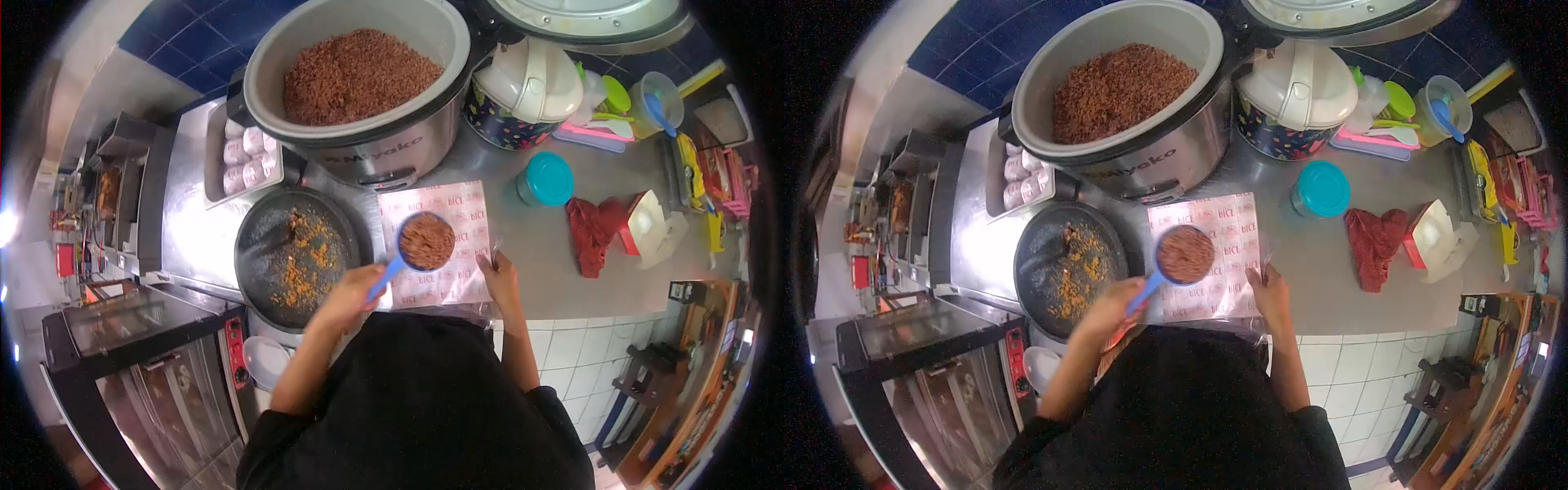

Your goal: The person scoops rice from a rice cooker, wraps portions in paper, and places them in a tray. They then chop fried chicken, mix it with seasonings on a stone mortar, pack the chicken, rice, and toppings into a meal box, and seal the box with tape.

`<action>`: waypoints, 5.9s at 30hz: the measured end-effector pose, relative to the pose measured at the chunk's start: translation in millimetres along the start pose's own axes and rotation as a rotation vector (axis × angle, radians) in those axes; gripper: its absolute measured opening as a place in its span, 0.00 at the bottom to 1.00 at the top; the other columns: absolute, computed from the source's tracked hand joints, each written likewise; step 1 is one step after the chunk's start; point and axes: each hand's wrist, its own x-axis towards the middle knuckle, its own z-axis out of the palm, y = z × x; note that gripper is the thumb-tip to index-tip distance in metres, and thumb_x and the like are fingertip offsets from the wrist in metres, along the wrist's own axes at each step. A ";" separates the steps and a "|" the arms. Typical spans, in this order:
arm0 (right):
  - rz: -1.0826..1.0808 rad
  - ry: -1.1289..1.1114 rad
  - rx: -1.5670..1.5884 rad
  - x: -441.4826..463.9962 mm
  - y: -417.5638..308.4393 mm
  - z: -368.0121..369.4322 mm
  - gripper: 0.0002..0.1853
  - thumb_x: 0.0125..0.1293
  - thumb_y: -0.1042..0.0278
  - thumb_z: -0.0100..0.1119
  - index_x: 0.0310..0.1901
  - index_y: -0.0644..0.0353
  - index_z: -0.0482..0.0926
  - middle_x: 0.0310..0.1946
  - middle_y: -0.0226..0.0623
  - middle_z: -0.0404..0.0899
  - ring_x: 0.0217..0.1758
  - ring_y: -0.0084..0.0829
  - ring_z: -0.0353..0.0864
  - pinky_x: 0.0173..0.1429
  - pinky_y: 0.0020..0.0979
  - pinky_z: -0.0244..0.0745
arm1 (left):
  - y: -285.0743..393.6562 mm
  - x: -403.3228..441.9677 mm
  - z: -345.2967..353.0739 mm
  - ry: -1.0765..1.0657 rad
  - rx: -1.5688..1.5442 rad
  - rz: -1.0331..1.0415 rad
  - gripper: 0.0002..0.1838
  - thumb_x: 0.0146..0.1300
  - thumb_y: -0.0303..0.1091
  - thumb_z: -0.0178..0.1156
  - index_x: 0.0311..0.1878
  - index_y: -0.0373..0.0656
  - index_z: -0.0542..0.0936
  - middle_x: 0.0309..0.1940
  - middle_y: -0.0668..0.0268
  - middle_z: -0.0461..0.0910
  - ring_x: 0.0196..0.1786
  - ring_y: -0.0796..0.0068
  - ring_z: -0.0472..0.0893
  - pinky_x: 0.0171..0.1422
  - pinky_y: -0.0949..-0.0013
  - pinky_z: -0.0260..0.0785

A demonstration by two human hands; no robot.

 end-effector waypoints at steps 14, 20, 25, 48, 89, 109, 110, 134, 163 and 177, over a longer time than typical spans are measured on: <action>-0.218 -0.088 -0.031 -10.9 -23.1 5.4 0.19 0.70 0.57 0.67 0.33 0.66 0.75 0.22 0.41 0.75 0.25 0.29 0.70 0.33 0.38 0.68 | -107.6 28.9 101.7 0.539 1.009 0.428 0.30 0.72 0.35 0.57 0.75 0.41 0.68 0.47 0.42 0.76 0.42 0.41 0.82 0.43 0.46 0.79; -0.088 -0.040 0.001 -1.7 20.8 4.5 0.21 0.69 0.55 0.68 0.31 0.66 0.75 0.21 0.41 0.74 0.24 0.29 0.69 0.32 0.38 0.68 | -143.3 49.5 102.7 0.579 1.482 0.678 0.35 0.64 0.32 0.62 0.76 0.41 0.68 0.45 0.50 0.77 0.38 0.54 0.83 0.35 0.59 0.81; -0.035 0.006 -0.021 5.4 53.3 8.1 0.23 0.68 0.54 0.70 0.27 0.65 0.73 0.18 0.36 0.70 0.23 0.25 0.65 0.30 0.37 0.64 | -145.1 58.5 79.9 0.505 1.809 0.772 0.36 0.63 0.33 0.62 0.76 0.39 0.67 0.42 0.55 0.77 0.32 0.65 0.82 0.26 0.68 0.79; -0.870 -0.192 -0.694 -56.7 32.4 19.8 0.24 0.59 0.62 0.70 0.58 0.54 0.79 0.57 0.36 0.80 0.65 0.38 0.77 0.70 0.46 0.69 | -122.1 41.5 49.9 0.467 1.304 1.041 0.35 0.65 0.28 0.64 0.75 0.37 0.67 0.44 0.47 0.79 0.37 0.50 0.83 0.34 0.55 0.80; -0.740 -0.698 -0.527 -10.5 18.1 16.4 0.23 0.55 0.67 0.72 0.53 0.56 0.80 0.44 0.43 0.78 0.53 0.47 0.78 0.58 0.44 0.75 | -141.1 72.4 2.6 -0.072 1.041 0.785 0.17 0.53 0.33 0.75 0.45 0.42 0.84 0.41 0.56 0.84 0.47 0.49 0.83 0.53 0.53 0.76; -0.883 -0.229 -0.633 -30.5 -3.0 12.3 0.13 0.62 0.52 0.67 0.44 0.48 0.86 0.44 0.29 0.82 0.53 0.36 0.78 0.71 0.47 0.66 | -101.8 56.5 22.6 0.222 1.130 0.779 0.08 0.67 0.33 0.63 0.44 0.41 0.78 0.42 0.55 0.80 0.46 0.48 0.80 0.53 0.52 0.71; -0.859 -0.244 -0.611 -28.6 -4.4 10.3 0.13 0.63 0.52 0.67 0.44 0.47 0.86 0.43 0.28 0.82 0.54 0.35 0.79 0.71 0.47 0.66 | -101.6 58.9 21.4 0.226 1.130 0.780 0.08 0.67 0.33 0.63 0.44 0.41 0.78 0.42 0.55 0.80 0.46 0.48 0.80 0.53 0.52 0.71; -0.045 0.000 -0.070 46.0 12.5 9.3 0.22 0.68 0.53 0.69 0.28 0.66 0.82 0.17 0.35 0.75 0.24 0.24 0.71 0.31 0.34 0.68 | -116.4 130.5 13.0 0.710 0.331 0.274 0.20 0.65 0.44 0.69 0.38 0.30 0.84 0.23 0.53 0.83 0.24 0.61 0.79 0.34 0.59 0.71; 0.058 -0.037 0.169 110.7 -14.9 18.6 0.26 0.63 0.61 0.75 0.57 0.65 0.76 0.49 0.41 0.84 0.47 0.32 0.84 0.48 0.35 0.81 | -31.7 170.7 85.2 0.411 1.369 0.906 0.45 0.57 0.62 0.69 0.70 0.42 0.70 0.65 0.46 0.70 0.68 0.41 0.68 0.72 0.39 0.58; -0.278 -0.259 0.271 101.7 -30.7 -8.3 0.24 0.56 0.81 0.64 0.57 0.58 0.83 0.37 0.32 0.85 0.44 0.29 0.85 0.50 0.29 0.76 | -24.3 172.6 71.3 0.631 1.313 1.116 0.24 0.55 0.35 0.65 0.57 0.44 0.79 0.61 0.55 0.75 0.69 0.47 0.71 0.77 0.24 0.45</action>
